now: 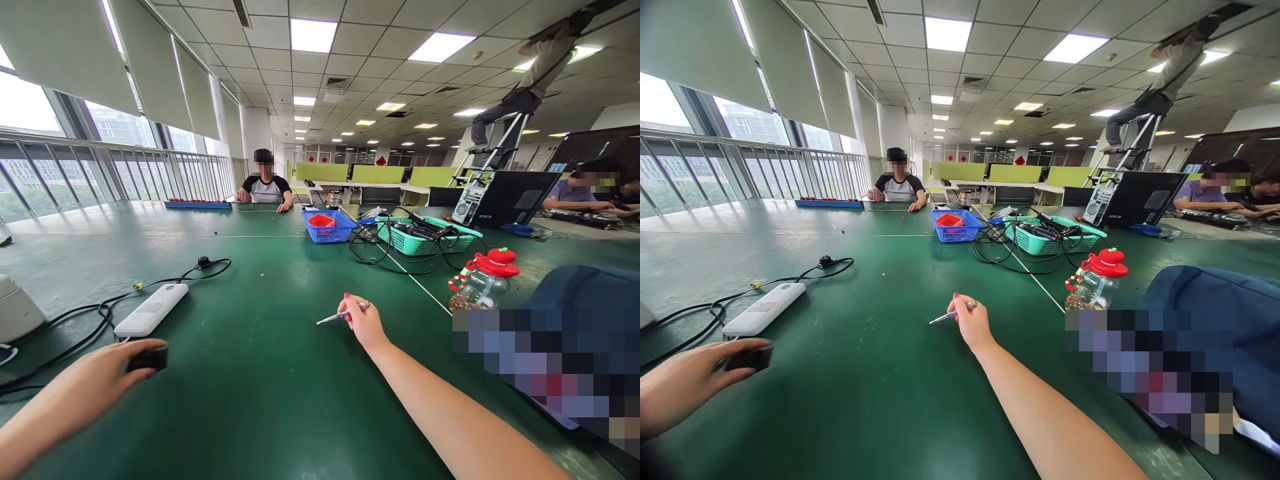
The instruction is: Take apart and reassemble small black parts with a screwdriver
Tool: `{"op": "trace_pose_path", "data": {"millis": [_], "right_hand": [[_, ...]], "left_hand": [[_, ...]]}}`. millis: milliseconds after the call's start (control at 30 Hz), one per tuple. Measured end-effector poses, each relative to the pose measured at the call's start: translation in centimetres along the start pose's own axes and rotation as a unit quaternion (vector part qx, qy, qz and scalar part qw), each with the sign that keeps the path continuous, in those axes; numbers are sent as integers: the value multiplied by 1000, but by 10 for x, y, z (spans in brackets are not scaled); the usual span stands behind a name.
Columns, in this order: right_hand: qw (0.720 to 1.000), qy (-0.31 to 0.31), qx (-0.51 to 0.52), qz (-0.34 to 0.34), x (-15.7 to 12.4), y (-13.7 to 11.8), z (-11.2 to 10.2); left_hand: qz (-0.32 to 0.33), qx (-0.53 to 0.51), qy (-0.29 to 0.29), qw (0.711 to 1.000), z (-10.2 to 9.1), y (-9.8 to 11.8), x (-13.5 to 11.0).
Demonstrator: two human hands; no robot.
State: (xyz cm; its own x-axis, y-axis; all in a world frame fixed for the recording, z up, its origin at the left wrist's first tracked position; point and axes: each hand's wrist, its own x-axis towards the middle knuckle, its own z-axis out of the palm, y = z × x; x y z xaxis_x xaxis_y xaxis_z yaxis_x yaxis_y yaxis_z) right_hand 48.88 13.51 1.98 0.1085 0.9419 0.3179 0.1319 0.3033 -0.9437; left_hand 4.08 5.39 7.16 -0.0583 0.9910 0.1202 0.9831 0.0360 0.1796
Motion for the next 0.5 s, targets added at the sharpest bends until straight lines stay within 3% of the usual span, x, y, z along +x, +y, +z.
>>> {"op": "trace_pose_path", "data": {"millis": [133, 267, 367, 500], "right_hand": [[998, -18, -41, -37, -5, -9, 2], [992, -24, -92, -84, -9, -18, 2], [987, -19, -120, -102, -10, -21, 1], [981, -7, -153, -121, -11, -23, -1]], "left_hand": [[107, -34, -63, 992, -4, 109, 18], [201, -65, -52, 976, 28, 194, 46], [231, -49, -47, 971, 56, 230, 68], [244, -60, -50, 967, 80, 247, 83]]}}
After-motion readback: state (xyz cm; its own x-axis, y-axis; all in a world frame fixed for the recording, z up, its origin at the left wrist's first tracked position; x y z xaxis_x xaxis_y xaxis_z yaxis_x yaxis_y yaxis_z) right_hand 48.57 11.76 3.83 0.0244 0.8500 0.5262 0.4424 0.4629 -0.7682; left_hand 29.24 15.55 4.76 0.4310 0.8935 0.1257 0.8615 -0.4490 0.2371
